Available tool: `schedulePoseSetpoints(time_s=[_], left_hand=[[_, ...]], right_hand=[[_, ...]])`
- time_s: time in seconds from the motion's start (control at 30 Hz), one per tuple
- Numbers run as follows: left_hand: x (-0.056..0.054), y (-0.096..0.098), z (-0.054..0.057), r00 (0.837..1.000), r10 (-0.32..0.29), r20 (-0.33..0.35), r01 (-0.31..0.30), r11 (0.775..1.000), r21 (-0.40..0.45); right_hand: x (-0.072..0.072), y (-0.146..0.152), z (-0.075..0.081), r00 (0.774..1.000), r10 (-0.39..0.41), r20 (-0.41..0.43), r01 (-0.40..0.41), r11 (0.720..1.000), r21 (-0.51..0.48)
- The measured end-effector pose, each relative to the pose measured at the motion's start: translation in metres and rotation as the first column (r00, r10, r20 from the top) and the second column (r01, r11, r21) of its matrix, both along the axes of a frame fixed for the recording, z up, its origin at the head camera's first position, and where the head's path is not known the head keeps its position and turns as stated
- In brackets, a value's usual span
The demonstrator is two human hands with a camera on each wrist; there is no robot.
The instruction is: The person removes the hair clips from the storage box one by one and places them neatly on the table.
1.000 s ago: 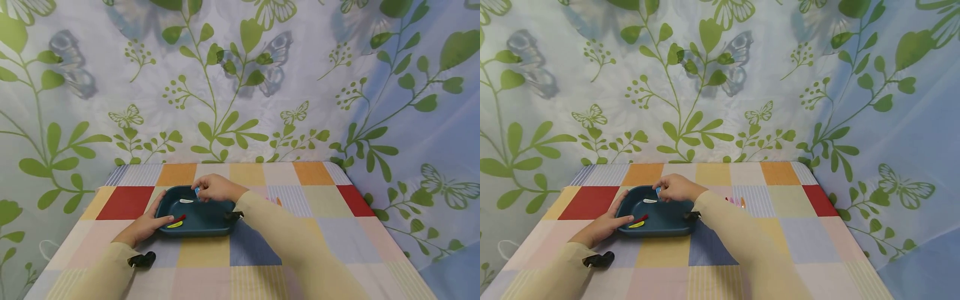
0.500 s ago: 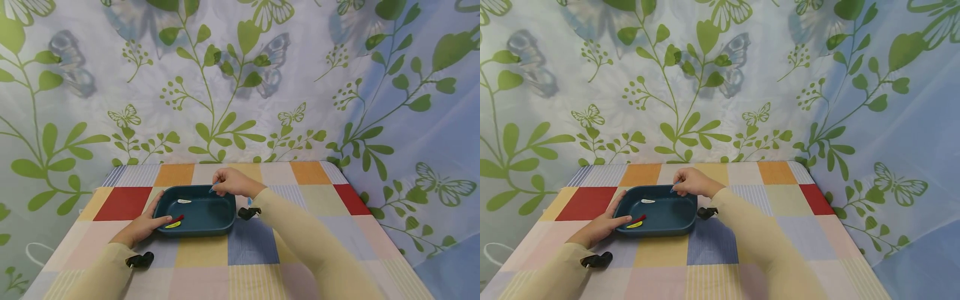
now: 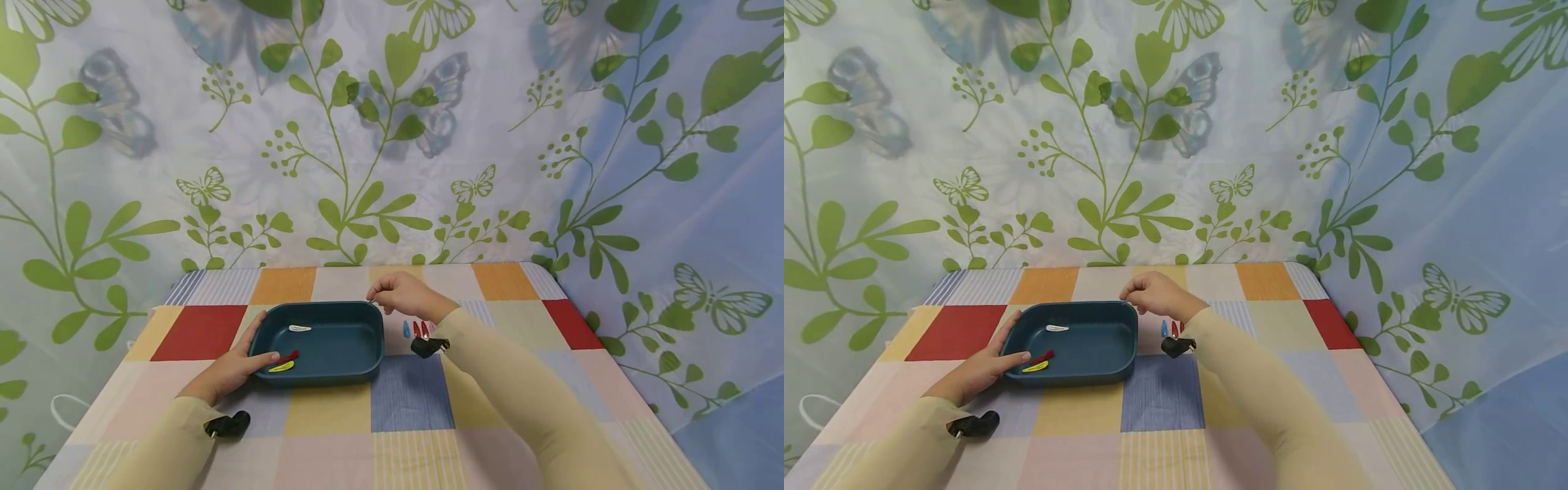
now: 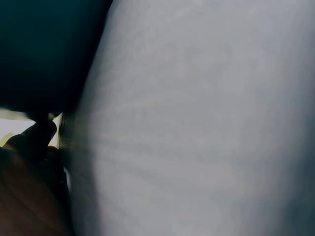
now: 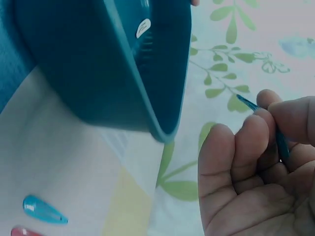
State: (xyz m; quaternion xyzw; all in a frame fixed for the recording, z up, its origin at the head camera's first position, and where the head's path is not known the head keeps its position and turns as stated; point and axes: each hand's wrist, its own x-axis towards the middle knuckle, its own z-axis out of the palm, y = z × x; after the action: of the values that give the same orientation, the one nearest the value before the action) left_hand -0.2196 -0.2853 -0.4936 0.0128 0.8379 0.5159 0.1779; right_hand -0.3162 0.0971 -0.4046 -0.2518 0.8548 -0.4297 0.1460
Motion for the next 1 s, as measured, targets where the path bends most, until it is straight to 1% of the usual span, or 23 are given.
schedulePoseSetpoints(time_s=[0.13,0.3,0.43,0.63,0.7,0.9,1.0], left_hand=[[0.0,-0.001,0.001,1.0,0.005,0.004,-0.005,1.0,0.016],[0.0,-0.001,0.002,1.0,0.006,0.007,-0.006,1.0,-0.004],[0.001,0.0,0.003,1.0,0.0,0.005,0.0,1.0,-0.021],[0.0,0.001,0.005,1.0,0.002,0.013,-0.001,1.0,-0.025],[0.0,0.001,0.005,1.0,0.005,0.017,-0.004,1.0,-0.025],[0.0,0.001,0.006,1.0,0.008,0.027,-0.007,1.0,-0.028],[0.0,0.0,0.006,1.0,0.006,0.023,-0.005,0.999,-0.039]], right_hand=[[-0.002,0.011,0.0,0.999,-0.028,0.032,0.029,0.999,-0.04],[-0.003,0.026,0.001,0.996,-0.04,0.075,0.047,0.994,-0.1],[-0.002,0.038,0.003,0.995,-0.04,0.095,0.051,0.992,-0.117],[-0.002,0.059,0.004,0.998,-0.009,0.068,0.014,0.997,-0.077],[-0.003,0.066,0.004,0.998,-0.011,0.059,0.015,0.998,-0.067],[-0.003,0.083,0.004,0.998,-0.038,0.046,0.041,0.997,-0.066],[-0.002,0.089,0.003,0.996,-0.072,0.048,0.075,0.994,-0.073]])
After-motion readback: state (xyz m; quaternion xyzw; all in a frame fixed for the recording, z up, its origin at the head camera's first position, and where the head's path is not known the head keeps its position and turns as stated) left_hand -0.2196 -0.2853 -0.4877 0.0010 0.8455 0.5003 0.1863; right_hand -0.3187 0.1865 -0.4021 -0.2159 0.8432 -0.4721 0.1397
